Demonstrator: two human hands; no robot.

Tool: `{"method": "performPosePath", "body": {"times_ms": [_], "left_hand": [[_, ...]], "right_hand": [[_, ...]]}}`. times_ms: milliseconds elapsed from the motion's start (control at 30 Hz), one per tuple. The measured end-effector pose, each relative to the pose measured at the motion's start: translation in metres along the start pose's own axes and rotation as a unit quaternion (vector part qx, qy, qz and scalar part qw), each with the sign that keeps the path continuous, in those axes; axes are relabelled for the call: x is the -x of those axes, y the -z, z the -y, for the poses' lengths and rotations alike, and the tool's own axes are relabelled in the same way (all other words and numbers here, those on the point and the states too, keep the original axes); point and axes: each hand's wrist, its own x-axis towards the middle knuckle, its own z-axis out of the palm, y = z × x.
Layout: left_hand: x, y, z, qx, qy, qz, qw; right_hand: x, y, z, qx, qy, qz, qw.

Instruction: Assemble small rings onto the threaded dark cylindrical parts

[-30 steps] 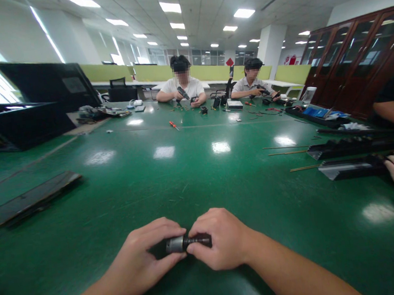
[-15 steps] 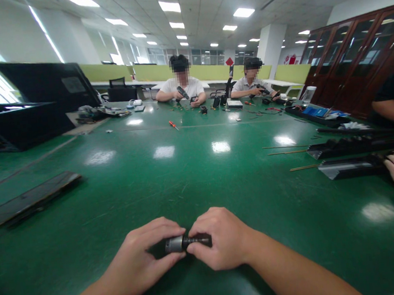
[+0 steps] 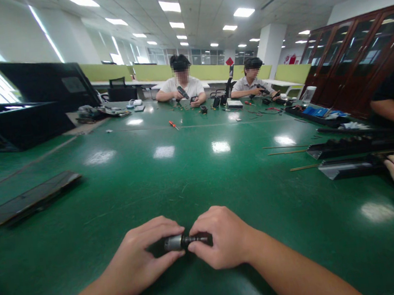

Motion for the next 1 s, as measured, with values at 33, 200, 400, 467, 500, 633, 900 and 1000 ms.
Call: {"method": "performPosePath", "body": {"times_ms": [33, 200, 400, 467, 500, 633, 900, 1000], "left_hand": [[0.0003, 0.0002, -0.0003, 0.001, 0.0, -0.001, 1.0], [0.0018, 0.0007, 0.0001, 0.001, -0.002, 0.0, 1.0], [0.001, 0.0005, 0.0007, -0.002, -0.002, -0.003, 1.0], [0.0004, 0.0005, 0.0002, -0.004, -0.002, -0.003, 1.0], [0.0001, 0.0006, -0.0001, -0.004, -0.001, -0.002, 1.0], [-0.0009, 0.0016, -0.0002, -0.007, -0.001, -0.001, 1.0], [0.0017, 0.0018, 0.0031, -0.011, -0.001, -0.003, 1.0], [0.0017, 0.0015, 0.0022, -0.012, -0.004, -0.006, 1.0]], "right_hand": [[0.0002, 0.0001, -0.0001, 0.002, 0.001, 0.002, 1.0], [0.0003, 0.0011, 0.0004, 0.003, 0.002, 0.004, 1.0], [-0.0007, 0.0017, 0.0019, -0.002, -0.005, 0.005, 1.0], [-0.0004, 0.0016, 0.002, -0.003, -0.008, 0.004, 1.0], [-0.0002, 0.0016, 0.002, -0.003, -0.009, 0.003, 1.0], [0.0001, 0.0021, 0.0015, -0.003, -0.01, -0.001, 1.0], [0.0, 0.0023, -0.0002, 0.005, -0.01, -0.005, 1.0], [0.0009, 0.0014, 0.0, 0.005, -0.009, -0.01, 1.0]]}}
